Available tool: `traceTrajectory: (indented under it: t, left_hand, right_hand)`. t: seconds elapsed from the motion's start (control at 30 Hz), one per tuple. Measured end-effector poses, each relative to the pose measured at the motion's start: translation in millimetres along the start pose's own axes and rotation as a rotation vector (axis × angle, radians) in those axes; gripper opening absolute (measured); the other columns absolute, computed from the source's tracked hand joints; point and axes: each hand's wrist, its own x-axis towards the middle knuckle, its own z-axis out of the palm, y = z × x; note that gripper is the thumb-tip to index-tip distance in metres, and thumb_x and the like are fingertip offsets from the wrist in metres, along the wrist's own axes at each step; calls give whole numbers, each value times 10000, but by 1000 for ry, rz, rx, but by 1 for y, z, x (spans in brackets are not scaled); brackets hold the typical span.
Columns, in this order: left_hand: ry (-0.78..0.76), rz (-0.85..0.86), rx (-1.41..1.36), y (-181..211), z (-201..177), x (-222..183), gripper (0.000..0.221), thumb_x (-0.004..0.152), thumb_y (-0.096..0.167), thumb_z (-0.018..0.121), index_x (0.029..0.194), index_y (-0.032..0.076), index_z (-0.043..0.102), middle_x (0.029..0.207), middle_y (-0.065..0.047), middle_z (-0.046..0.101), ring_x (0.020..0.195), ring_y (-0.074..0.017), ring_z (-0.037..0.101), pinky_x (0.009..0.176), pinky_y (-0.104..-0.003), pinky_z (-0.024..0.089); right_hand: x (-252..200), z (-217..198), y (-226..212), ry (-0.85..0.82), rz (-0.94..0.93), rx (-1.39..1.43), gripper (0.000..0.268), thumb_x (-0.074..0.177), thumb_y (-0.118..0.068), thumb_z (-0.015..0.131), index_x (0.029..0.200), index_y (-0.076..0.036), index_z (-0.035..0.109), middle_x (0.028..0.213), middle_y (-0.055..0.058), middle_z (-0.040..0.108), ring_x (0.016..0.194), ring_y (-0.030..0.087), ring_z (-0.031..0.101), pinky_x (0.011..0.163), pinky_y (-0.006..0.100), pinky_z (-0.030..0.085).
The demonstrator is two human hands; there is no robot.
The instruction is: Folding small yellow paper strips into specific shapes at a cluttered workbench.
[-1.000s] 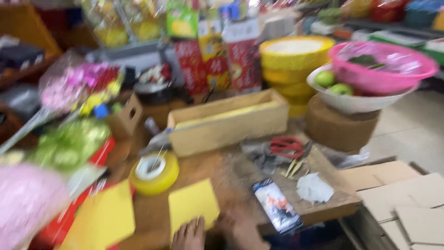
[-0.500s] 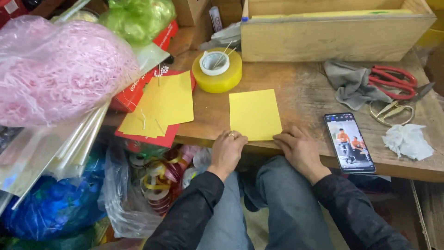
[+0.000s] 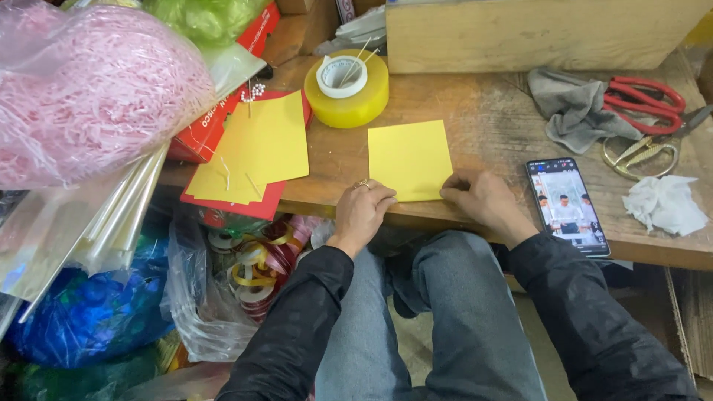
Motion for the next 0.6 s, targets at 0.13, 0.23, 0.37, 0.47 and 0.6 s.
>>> traceTrajectory:
  t: [0.13,0.23,0.37,0.47,0.6]
  left_hand:
    - [25,41,42,2,2,-3,143,990,262,716,1042,173,816,971,-91,732,1018,-325,697,951,-422,531]
    - [73,49,-5,8,4,-5,127,1000,184,721,1066,127,814,1013,-128,713,1049,-368,666,957,-452,527]
    - [102,83,93,-3,25,-10,202,1032,268,659,1099,140,800,996,-76,688,1044,-311,656,964,-416,481]
    - [126,145,216,-13,48,-17,252,1054,285,610,1148,114,769,1016,-83,682,1045,-310,651,964,-418,474]
    - [228,164,405,27,43,-35,334,1029,257,597,1225,3,689,1060,-166,659,1048,-350,663,962,-458,482]
  right_hand:
    - [-1,2,0,10,-35,-33,276,901,-413,785,1119,-250,833,1191,70,791,1210,330,703,1001,486,530]
    - [-5,-1,-4,12,-3,-45,288,900,-432,786,1129,-260,827,1188,65,790,1216,325,701,988,487,539]
    - [-8,0,-5,25,-43,-23,338,888,-420,788,1154,-213,819,1175,111,788,1204,344,702,962,496,562]
    - [-11,1,-6,41,-54,-32,331,888,-391,791,1150,-191,819,1164,125,789,1187,350,709,949,497,573]
    - [-10,5,-7,48,-42,-93,320,897,-403,772,1136,-196,822,1151,104,796,1169,328,719,934,477,586]
